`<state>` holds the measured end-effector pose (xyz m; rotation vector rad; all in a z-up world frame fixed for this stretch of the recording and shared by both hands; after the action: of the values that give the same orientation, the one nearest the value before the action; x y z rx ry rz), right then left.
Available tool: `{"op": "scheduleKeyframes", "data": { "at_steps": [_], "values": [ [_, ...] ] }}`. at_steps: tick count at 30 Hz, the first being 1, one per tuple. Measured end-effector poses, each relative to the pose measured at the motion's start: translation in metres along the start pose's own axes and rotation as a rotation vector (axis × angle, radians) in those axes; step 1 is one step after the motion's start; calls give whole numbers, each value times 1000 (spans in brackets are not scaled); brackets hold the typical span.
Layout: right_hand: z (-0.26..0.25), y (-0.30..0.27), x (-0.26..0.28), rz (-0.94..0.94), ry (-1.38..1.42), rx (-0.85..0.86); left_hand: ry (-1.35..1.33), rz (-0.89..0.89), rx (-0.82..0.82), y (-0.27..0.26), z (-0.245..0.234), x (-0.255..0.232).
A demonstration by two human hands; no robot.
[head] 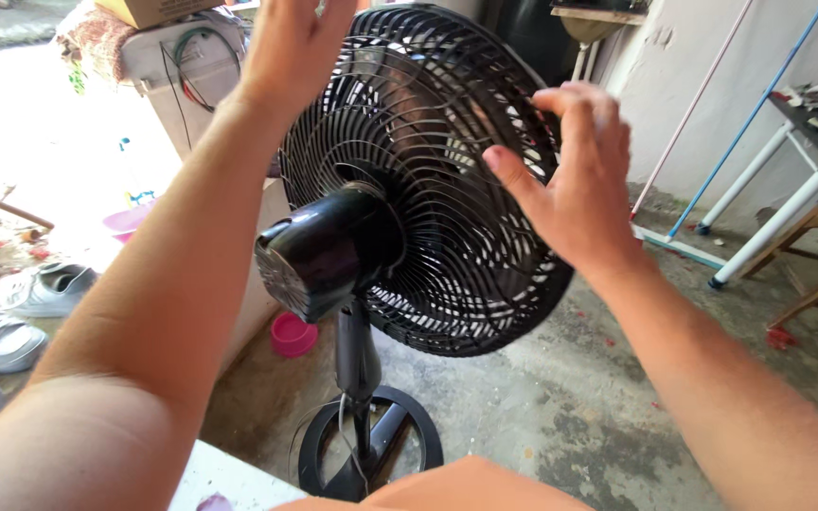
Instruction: The person assembles a standing fan by attaching the front and rear grilles, securing the motor housing, and adjusting the neck. The person also wraps the power cord around the stand.
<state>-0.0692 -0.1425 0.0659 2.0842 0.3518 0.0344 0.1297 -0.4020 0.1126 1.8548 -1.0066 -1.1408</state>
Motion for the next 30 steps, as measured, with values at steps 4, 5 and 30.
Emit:
{"op": "scheduleKeyframes", "data": {
  "at_steps": [4, 5, 30],
  "values": [
    [16, 33, 7, -113, -136, 41, 1, -277, 142, 2, 1, 52],
    [23, 43, 8, -112, -176, 61, 12, -317, 173, 4, 6, 62],
    [133, 147, -14, 7, -429, 444, -175, 142, 259, 44, 108, 54]
  ]
}}
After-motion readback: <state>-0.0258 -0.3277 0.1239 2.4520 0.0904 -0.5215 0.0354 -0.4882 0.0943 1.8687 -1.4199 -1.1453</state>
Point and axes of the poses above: each hand's wrist, its own y-axis towards the middle knuckle, its own z-axis out of the palm, x = y × z, the point moved 5 cm from there along y, towards the middle knuckle, and after that the axes turned 12 degrees about -z, right-handed, at the moved point
